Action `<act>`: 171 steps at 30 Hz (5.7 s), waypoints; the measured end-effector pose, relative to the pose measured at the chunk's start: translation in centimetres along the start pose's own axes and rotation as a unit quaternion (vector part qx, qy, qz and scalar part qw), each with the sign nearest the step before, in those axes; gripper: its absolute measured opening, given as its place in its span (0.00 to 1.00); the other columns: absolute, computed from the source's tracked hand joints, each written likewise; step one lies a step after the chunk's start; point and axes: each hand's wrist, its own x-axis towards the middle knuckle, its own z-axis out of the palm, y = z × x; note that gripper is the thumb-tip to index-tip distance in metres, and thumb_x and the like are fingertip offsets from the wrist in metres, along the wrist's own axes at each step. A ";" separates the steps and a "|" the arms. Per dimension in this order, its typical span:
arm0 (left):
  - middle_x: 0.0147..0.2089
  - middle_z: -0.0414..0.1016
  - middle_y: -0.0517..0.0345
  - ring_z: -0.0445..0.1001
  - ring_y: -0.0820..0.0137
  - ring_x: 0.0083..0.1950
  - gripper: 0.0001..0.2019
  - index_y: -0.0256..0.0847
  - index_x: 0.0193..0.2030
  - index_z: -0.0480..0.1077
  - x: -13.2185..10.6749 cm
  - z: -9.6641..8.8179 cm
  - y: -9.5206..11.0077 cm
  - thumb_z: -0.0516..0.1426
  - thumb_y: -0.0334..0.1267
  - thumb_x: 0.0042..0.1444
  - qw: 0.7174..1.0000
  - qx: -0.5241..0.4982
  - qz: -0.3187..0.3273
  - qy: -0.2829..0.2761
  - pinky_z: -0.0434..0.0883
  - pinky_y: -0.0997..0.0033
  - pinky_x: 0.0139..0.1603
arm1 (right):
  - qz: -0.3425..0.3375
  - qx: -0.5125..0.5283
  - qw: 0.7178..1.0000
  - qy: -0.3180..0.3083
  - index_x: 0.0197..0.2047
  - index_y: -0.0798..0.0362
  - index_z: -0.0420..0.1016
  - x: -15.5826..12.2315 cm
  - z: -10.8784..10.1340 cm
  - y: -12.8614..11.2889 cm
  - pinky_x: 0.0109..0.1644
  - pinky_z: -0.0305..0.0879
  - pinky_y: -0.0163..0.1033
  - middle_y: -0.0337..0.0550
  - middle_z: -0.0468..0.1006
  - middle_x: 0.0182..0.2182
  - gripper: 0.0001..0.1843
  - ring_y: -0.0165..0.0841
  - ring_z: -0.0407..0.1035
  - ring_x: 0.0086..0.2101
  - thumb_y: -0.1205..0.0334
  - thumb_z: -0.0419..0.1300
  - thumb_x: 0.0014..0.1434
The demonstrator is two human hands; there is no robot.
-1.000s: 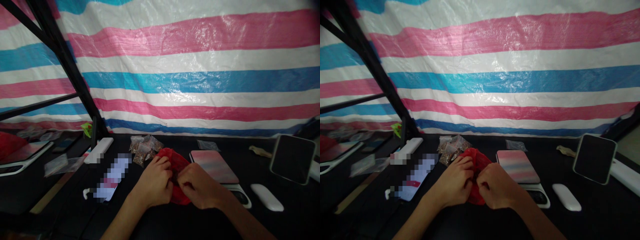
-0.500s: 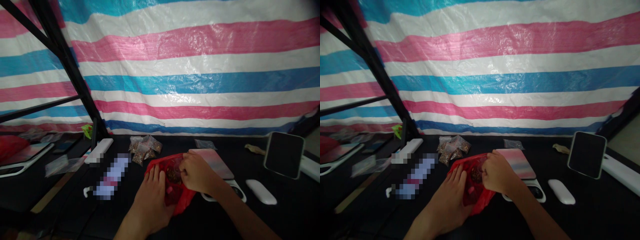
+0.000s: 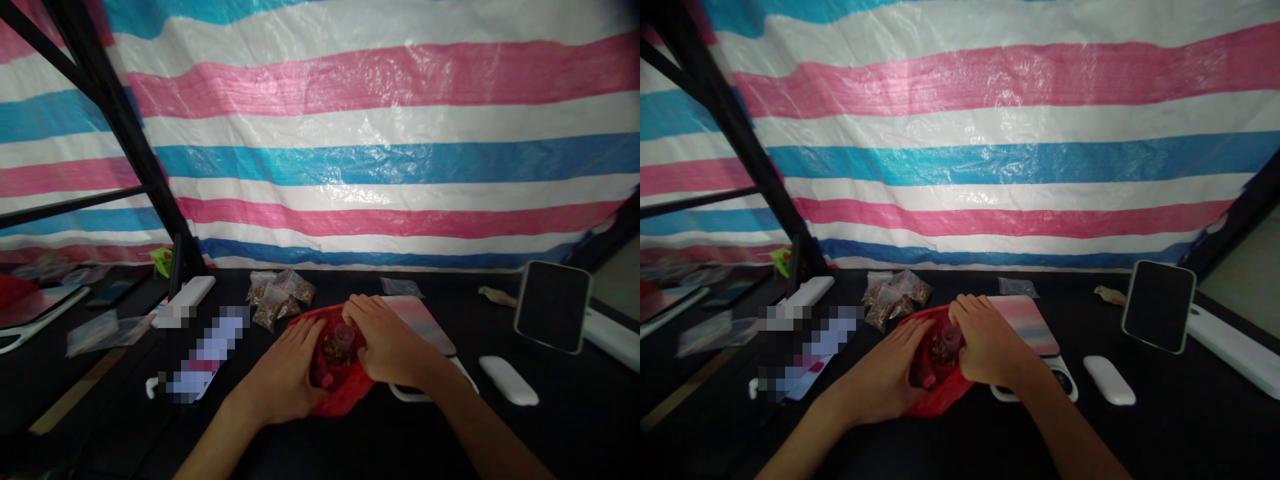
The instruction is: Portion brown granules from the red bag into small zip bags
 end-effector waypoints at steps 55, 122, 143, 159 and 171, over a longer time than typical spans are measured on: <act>0.67 0.72 0.44 0.70 0.57 0.69 0.34 0.42 0.72 0.60 7.6 1.3 -1.9 0.60 0.52 0.64 0.831 -0.518 0.014 0.203 0.66 0.54 0.70 | 0.014 0.201 0.953 0.227 0.51 0.49 0.72 5.6 1.0 1.5 0.48 0.67 0.42 0.42 0.75 0.41 0.14 0.36 0.70 0.42 0.67 0.63 0.62; 0.33 0.68 0.65 0.65 0.75 0.29 0.14 0.41 0.46 0.67 5.3 -1.5 -2.9 0.57 0.28 0.53 0.937 -0.346 -0.051 -0.015 0.58 0.76 0.26 | 0.047 0.062 0.988 -0.133 0.45 0.48 0.66 0.3 0.3 -0.1 0.36 0.56 0.40 0.40 0.80 0.41 0.13 0.39 0.75 0.38 0.66 0.64 0.58; 0.41 0.70 0.61 0.70 0.72 0.42 0.23 0.40 0.48 0.67 5.8 -0.8 -3.0 0.52 0.20 0.45 0.916 -0.400 0.005 0.021 0.67 0.72 0.44 | 0.089 0.159 0.981 -0.067 0.46 0.48 0.61 0.8 1.8 0.2 0.38 0.52 0.38 0.38 0.76 0.37 0.13 0.37 0.72 0.37 0.69 0.59 0.61; 0.48 0.64 0.58 0.67 0.70 0.47 0.29 0.43 0.56 0.62 5.4 -1.8 -3.1 0.55 0.22 0.46 0.920 -0.385 -0.001 0.075 0.68 0.70 0.49 | 0.105 0.275 0.956 -0.017 0.46 0.48 0.63 1.2 2.0 0.9 0.47 0.62 0.42 0.38 0.77 0.41 0.17 0.36 0.72 0.41 0.74 0.60 0.57; 0.49 0.75 0.56 0.74 0.66 0.51 0.28 0.44 0.62 0.63 5.9 -0.6 -2.8 0.57 0.23 0.54 0.956 -0.255 0.039 0.139 0.69 0.64 0.57 | 0.113 0.382 0.910 0.111 0.51 0.46 0.69 2.2 1.2 0.0 0.53 0.71 0.46 0.41 0.78 0.46 0.15 0.37 0.74 0.46 0.62 0.65 0.62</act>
